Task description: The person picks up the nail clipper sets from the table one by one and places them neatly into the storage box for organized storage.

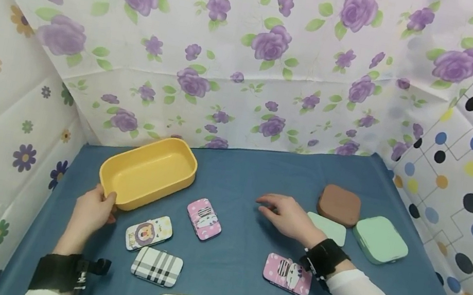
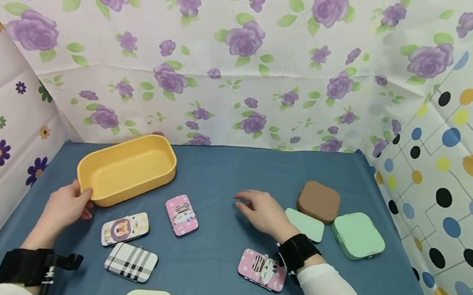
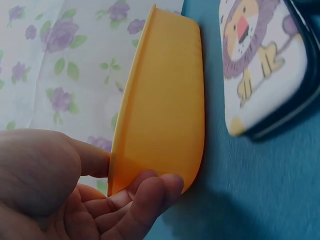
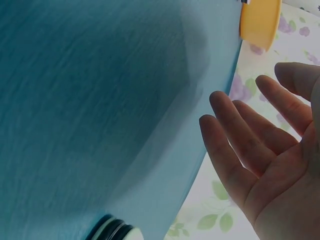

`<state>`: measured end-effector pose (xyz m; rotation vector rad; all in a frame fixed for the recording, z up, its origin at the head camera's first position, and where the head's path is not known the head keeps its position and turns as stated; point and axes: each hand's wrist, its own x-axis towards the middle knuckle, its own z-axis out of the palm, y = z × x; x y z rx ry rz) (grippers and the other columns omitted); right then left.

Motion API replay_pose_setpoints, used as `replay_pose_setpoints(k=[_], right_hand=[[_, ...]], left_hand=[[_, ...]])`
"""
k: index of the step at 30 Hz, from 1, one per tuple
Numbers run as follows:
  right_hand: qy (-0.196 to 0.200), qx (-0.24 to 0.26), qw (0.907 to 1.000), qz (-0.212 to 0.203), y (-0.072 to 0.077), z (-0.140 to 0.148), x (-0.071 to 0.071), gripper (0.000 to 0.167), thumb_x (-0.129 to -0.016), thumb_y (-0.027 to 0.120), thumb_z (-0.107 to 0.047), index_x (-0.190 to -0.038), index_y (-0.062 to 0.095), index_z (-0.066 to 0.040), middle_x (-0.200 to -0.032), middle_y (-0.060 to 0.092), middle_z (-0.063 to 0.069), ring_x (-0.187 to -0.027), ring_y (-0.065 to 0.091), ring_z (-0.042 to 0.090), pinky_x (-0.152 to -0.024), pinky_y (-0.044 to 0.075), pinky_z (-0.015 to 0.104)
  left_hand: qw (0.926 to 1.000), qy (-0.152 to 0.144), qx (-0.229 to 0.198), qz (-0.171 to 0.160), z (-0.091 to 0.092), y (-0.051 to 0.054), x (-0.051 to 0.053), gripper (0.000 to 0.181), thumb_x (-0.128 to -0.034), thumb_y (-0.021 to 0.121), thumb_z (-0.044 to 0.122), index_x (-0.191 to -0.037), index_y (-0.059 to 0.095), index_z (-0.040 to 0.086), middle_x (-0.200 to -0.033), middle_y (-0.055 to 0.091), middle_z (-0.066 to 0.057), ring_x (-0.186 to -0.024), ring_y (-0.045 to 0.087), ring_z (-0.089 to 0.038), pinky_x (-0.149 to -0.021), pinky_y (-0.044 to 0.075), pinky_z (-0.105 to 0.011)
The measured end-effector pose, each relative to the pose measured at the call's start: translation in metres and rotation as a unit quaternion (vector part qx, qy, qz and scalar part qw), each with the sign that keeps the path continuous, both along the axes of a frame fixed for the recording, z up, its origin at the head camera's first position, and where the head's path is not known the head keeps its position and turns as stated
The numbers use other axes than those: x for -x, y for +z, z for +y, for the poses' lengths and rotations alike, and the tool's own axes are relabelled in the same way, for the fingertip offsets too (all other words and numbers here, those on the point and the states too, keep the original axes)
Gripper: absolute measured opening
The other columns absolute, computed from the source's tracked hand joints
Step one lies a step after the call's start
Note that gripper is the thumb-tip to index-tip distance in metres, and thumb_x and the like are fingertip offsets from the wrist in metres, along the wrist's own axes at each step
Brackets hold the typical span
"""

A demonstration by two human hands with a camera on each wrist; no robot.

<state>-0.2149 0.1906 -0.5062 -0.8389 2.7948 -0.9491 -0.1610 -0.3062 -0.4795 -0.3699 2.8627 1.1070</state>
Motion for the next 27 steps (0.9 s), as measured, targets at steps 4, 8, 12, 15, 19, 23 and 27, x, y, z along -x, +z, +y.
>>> replay_pose_setpoints(k=[4,8,12,15,19,23,27], right_hand=[[-0.003,-0.004,1.0,-0.002,0.0,-0.003,0.0,0.033,-0.11,0.064,-0.029,-0.14,0.072,-0.016,-0.136,0.07,0.002,-0.105,0.07,0.012,-0.088,0.056,0.04],[-0.002,-0.003,1.0,-0.005,-0.002,-0.005,0.0,0.033,-0.11,0.065,-0.028,-0.139,0.073,-0.016,-0.135,0.071,0.002,-0.103,0.069,0.011,-0.085,0.056,0.039],[-0.002,-0.006,1.0,-0.004,-0.004,-0.006,0.001,0.032,-0.11,0.064,-0.028,-0.14,0.073,-0.017,-0.134,0.071,0.0,-0.1,0.068,0.008,-0.084,0.055,0.037],[-0.003,-0.008,1.0,-0.005,-0.005,-0.007,0.003,0.032,-0.11,0.064,-0.029,-0.139,0.073,-0.018,-0.132,0.072,-0.002,-0.099,0.067,0.007,-0.084,0.055,0.036],[-0.004,-0.007,0.9999,-0.007,-0.006,-0.007,0.004,0.031,-0.11,0.065,-0.028,-0.138,0.074,-0.018,-0.131,0.072,-0.002,-0.098,0.067,0.007,-0.085,0.055,0.037],[-0.003,-0.007,0.9999,-0.011,-0.007,-0.008,0.004,0.031,-0.11,0.065,-0.028,-0.138,0.073,-0.018,-0.131,0.072,-0.003,-0.098,0.066,0.006,-0.087,0.055,0.037],[-0.004,-0.003,0.9998,-0.017,-0.006,-0.008,0.003,0.031,-0.11,0.065,-0.027,-0.138,0.074,-0.017,-0.13,0.072,-0.003,-0.097,0.065,0.007,-0.088,0.055,0.038]], left_hand=[[0.9999,-0.012,0.01,0.007,0.013,-0.001,0.008,0.033,-0.1127,0.043,0.026,-0.111,0.054,-0.004,-0.084,0.063,-0.015,-0.06,0.065,-0.021,-0.056,0.051,-0.034],[0.9996,-0.025,0.013,0.009,0.027,-0.001,0.015,0.03,-0.1128,0.045,0.025,-0.113,0.054,-0.004,-0.085,0.063,-0.016,-0.059,0.064,-0.021,-0.056,0.051,-0.033],[0.9992,-0.037,0.015,0.008,0.039,-0.001,0.021,0.028,-0.1129,0.045,0.024,-0.113,0.054,-0.003,-0.086,0.062,-0.016,-0.06,0.063,-0.021,-0.057,0.052,-0.034],[0.9988,-0.046,0.017,0.005,0.046,-0.001,0.026,0.027,-0.113,0.046,0.024,-0.112,0.053,-0.002,-0.087,0.062,-0.016,-0.061,0.063,-0.021,-0.058,0.054,-0.034],[0.9978,-0.063,0.02,0.0,0.055,-0.002,0.035,0.027,-0.1133,0.046,0.024,-0.114,0.053,-0.002,-0.088,0.062,-0.015,-0.062,0.063,-0.022,-0.06,0.054,-0.035],[0.9967,-0.076,0.028,-0.007,0.065,-0.001,0.041,0.038,-0.1135,0.045,0.025,-0.128,0.052,-0.009,-0.082,0.062,-0.014,-0.06,0.063,-0.021,-0.059,0.05,-0.035],[0.9953,-0.091,0.034,-0.008,0.077,0.001,0.046,0.063,-0.1139,0.043,0.025,-0.156,0.031,-0.02,-0.07,0.06,-0.012,-0.054,0.06,-0.022,-0.054,0.044,-0.034]])
